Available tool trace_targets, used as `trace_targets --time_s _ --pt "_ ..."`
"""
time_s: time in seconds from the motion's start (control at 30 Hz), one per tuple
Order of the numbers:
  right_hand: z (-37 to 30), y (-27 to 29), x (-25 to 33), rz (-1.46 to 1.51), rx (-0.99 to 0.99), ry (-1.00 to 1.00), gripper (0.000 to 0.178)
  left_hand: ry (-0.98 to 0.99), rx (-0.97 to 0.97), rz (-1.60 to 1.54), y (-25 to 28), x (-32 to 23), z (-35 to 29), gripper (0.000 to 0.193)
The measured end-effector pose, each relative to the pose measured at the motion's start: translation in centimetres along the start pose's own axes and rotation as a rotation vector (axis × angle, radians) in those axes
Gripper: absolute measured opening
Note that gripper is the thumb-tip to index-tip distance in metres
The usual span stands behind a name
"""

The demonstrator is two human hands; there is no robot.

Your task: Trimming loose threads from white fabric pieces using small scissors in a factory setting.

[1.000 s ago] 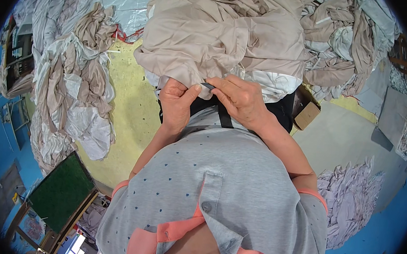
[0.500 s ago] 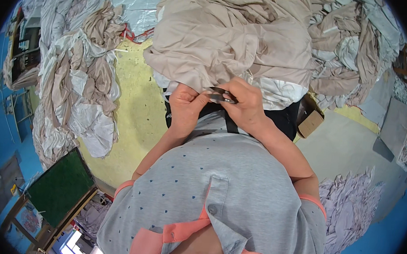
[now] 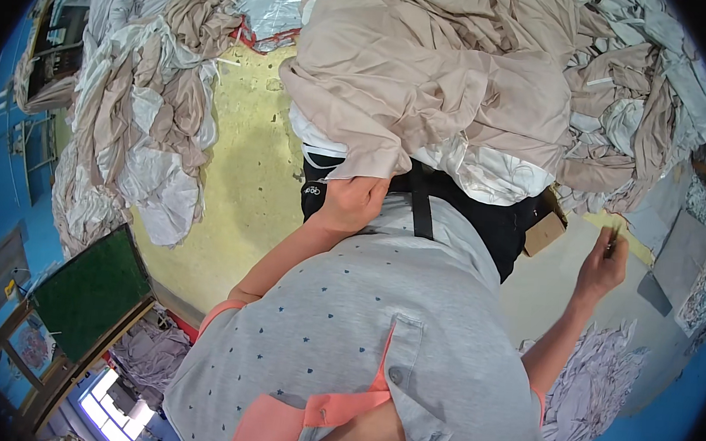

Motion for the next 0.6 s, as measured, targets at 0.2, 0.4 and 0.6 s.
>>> trace_targets --time_s 0.2,0.4,0.6 --pt "-1.7 -0.4 -0.5 -0.083 0.210 -0.221 0.021 0.324 0.062 -0.173 -0.2 0.6 -0.7 0.008" --pt "-1.6 -11.0 15.4 0.384 0.531 0.240 0.034 0.672 -0.488 -0.768 5.6 1.7 -0.6 0.033" --pt "-2.1 -18.3 21.9 0.421 0.611 0.450 0.047 0.524 -0.642 -0.888 12.4 4.2 -0.3 0.036"
Point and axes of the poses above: each hand's wrist, its own z-axis towards the middle knuckle, its own y-axis out of the back of the hand, x = y × z, the point moved 5 cm from there along z, towards the middle knuckle, and after that the axes turned 2 degrees about z, right-handed, at the moved point
